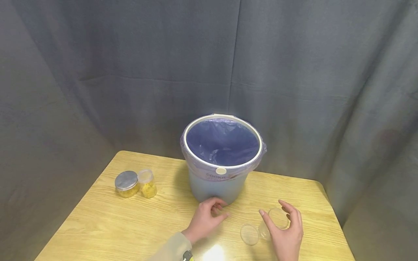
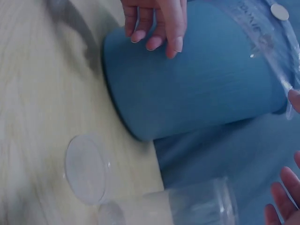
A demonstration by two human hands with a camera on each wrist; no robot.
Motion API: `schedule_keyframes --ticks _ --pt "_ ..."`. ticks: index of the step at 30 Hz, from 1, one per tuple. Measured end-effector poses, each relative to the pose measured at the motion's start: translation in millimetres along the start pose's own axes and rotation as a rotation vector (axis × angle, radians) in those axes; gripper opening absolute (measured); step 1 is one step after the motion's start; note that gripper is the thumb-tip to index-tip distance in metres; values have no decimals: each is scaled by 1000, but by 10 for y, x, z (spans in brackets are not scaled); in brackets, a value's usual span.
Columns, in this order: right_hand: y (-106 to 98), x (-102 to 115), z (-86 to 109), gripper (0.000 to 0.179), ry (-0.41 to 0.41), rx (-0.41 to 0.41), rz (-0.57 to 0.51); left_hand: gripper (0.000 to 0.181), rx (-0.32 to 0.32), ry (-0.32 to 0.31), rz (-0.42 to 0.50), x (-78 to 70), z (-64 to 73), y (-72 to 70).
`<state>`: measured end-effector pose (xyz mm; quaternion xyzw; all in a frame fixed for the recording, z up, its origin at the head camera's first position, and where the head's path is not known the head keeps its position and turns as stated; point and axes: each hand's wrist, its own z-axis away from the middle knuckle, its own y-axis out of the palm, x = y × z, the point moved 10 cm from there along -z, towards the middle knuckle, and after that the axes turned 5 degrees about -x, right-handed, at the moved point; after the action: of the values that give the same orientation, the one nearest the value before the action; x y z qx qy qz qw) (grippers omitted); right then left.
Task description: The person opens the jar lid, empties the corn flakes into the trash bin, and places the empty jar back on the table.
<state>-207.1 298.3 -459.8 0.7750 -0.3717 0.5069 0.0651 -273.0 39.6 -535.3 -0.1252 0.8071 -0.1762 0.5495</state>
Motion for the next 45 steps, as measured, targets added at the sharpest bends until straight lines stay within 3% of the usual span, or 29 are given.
schedule_keyframes --ticks 8,14,26,33,45 --pt "66 170 4 49 -13 17 -74 33 -40 -19 14 47 -24 -352" --pt "118 287 19 44 -14 52 -149 28 -118 39 24 25 -4 -658" --pt "328 511 126 36 -31 233 -222 20 -294 156 -12 -81 46 -1370" --pt "535 631 206 37 -94 400 -215 21 -337 130 -51 -25 144 -1732" --pt "817 841 421 39 -162 518 -251 31 -443 135 -177 3 325 -2282"
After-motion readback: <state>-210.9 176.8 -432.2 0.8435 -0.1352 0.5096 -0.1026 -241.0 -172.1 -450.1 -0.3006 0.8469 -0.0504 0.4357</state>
